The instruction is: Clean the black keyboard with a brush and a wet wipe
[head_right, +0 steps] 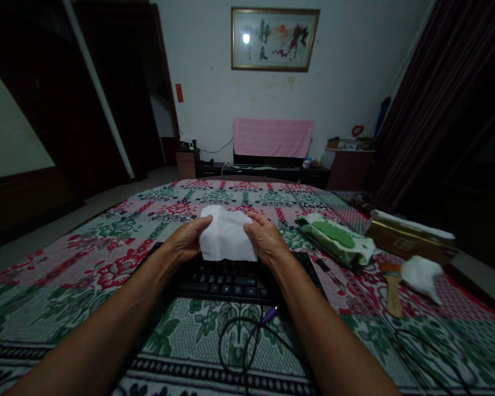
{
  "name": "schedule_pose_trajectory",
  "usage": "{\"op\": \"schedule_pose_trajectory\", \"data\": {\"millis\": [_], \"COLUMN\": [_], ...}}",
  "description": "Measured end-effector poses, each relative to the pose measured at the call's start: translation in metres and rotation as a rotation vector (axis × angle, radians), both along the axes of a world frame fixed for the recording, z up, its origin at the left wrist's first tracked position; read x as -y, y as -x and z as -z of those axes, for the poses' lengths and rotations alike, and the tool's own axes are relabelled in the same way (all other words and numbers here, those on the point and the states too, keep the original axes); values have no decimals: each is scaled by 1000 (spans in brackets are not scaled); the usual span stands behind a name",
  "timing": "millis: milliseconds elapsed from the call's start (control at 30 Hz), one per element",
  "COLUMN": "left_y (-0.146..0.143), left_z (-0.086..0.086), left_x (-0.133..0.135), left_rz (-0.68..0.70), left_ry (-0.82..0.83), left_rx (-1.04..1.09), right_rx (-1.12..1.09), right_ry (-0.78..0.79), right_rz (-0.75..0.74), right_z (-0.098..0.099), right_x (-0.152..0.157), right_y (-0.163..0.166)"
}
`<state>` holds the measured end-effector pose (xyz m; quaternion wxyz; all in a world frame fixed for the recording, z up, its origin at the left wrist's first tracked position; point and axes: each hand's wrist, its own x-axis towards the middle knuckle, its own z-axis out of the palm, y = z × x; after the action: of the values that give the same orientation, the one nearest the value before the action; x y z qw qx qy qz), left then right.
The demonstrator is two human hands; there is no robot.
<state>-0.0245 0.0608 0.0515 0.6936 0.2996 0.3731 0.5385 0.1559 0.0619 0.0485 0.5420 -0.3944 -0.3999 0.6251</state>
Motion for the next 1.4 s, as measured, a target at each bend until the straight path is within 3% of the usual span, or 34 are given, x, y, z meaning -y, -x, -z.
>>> {"op": "schedule_pose_trajectory", "data": {"millis": [167, 300, 433, 533, 767, 900, 1133, 1267, 1400], "left_y": [-1, 1, 2, 1, -1, 1, 0, -2, -6], "left_z": [1, 2, 4, 3, 1, -2, -8, -12, -13], "left_x": [3, 4, 5, 6, 4, 5, 6, 8, 10], "left_rz": [29, 132, 73, 32, -69, -59, 38, 76, 22], "left_ry": [-32, -107, -170, -202, -224, -240, -124, -73, -105], "left_rx": [23, 12, -64, -84, -101, -66, 73, 115, 12], "right_rx": [-13, -55, -69, -84, -145, -144, -110, 157, 455], "right_ry": [-59, 17, 173, 195, 268, 287, 143, 45, -123], "right_rz": [-55, -55, -238, -349, -460, -506, -343, -133, 140], "right_z": [-2, -5, -7, -8, -3, 1, 4, 10, 7], "right_x": [2, 3, 4, 5, 8, 10, 7, 3, 6], "right_y": [0, 2, 3, 2, 2, 9, 10, 11, 13]}}
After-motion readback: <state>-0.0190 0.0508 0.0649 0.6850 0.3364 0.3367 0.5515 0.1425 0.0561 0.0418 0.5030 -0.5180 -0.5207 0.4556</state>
